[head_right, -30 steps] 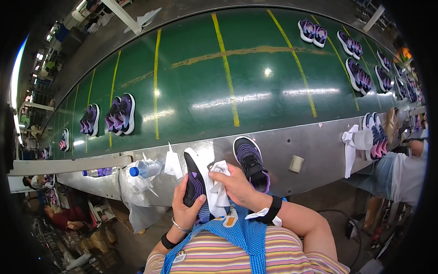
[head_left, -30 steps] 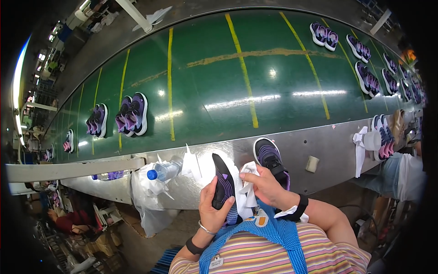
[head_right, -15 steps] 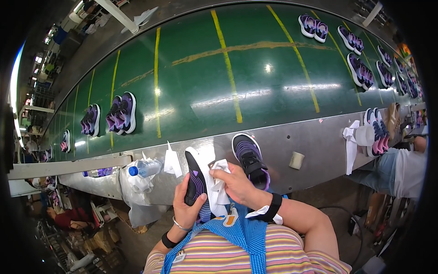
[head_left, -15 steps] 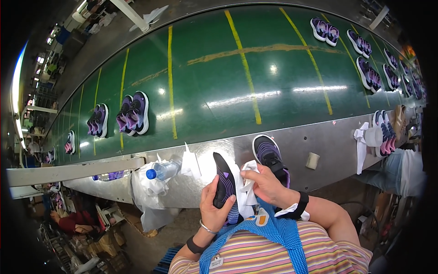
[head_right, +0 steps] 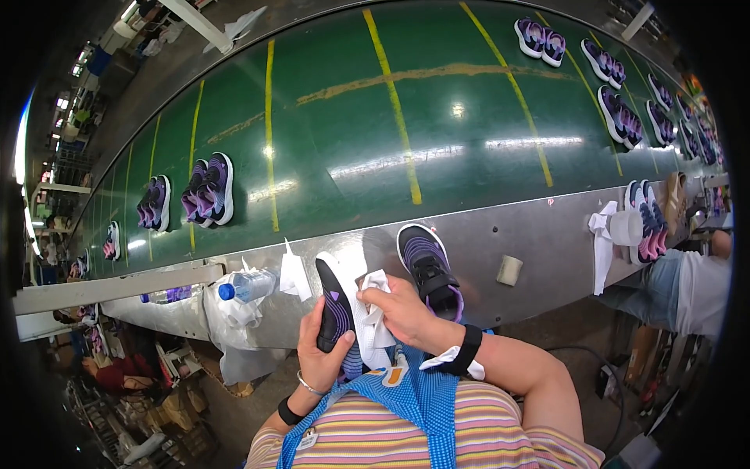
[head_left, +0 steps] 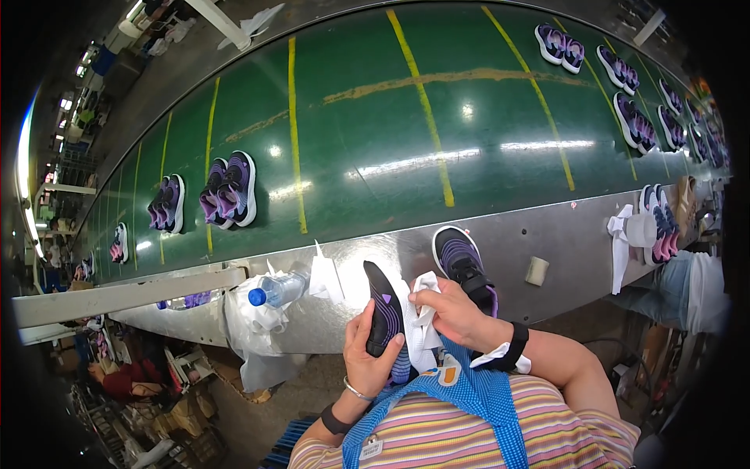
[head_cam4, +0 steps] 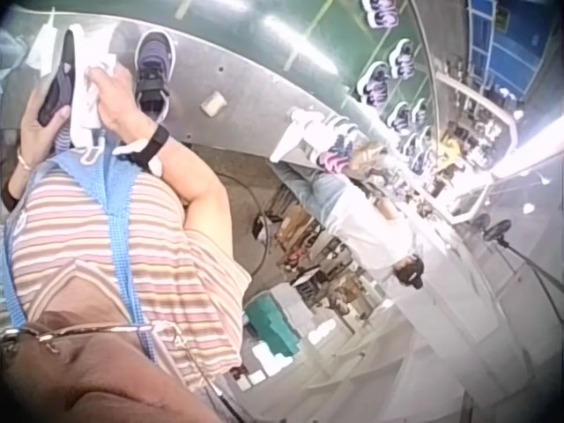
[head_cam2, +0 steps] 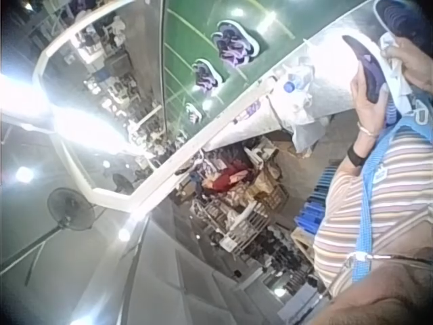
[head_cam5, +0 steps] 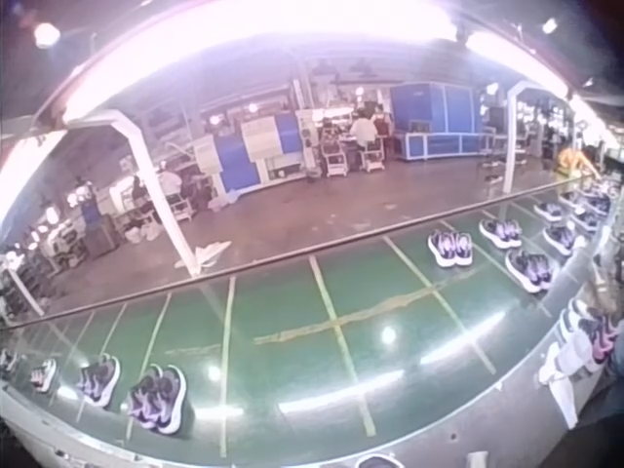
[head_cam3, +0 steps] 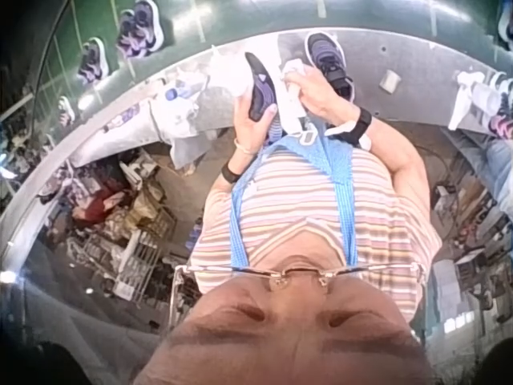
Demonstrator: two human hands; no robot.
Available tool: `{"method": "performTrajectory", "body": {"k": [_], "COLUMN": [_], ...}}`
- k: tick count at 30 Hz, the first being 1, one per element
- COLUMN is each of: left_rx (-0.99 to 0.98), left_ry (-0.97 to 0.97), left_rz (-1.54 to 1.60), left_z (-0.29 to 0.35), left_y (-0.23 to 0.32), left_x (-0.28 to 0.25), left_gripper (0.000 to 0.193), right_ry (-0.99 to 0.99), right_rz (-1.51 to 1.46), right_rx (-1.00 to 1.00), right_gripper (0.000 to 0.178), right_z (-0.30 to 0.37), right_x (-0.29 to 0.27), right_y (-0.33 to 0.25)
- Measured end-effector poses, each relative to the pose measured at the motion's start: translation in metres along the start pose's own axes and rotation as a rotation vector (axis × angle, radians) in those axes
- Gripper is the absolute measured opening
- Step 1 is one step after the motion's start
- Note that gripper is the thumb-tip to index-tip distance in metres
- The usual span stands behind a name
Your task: Inspecting and wiping finished shoes on a production conveyor belt.
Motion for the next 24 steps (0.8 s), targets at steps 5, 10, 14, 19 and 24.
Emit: {"method": "performTrajectory", "body": {"k": [5, 10, 14, 19, 24], "left_rx": [-0.018, 0.006, -0.012, 0.005, -0.008], "left_ry": [0.010, 0.012, 0.008, 0.015, 0.010], "left_rz": [0.013, 0.003, 0.009, -0.005, -0.009], "left_z": [0.0002, 0.0022, 0.0023, 0.0025, 0.0056], "left_y": [-0.0018, -0.0005, -0.0018, -0.0004, -0.0009], "left_x": [-0.0001, 0.0000, 0.0003, -0.0013, -0.0009], "left_gripper": [0.063, 0.063, 0.063, 0.063, 0.063], "right_ry": [-0.021, 0.017, 0.040, 0.013, -0.034], "right_rz": [-0.039, 0.003, 0.029, -0.021, -0.001], "right_rx": [-0.006, 0.017, 0.002, 0.015, -0.003], "right_gripper": [0.013, 0.013, 0.012, 0.012, 0.011], "right_z": [0.0020, 0.0023, 0.0051, 0.0049, 0.0023], "right_x": [0.0003, 0.0046, 0.0053, 0.0072, 0.0016], "right_y": [-0.0002, -0.0022, 0.0001, -0.0015, 0.0027]}}
Point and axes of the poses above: each hand's wrist, its own z-axis away from the middle knuckle, its own x-axis out of the palm, y = z × x, the point moved 4 cm from there along -z, towards the middle knuckle, and after that the axes turned 11 degrees about y, right-handed, at the moved point
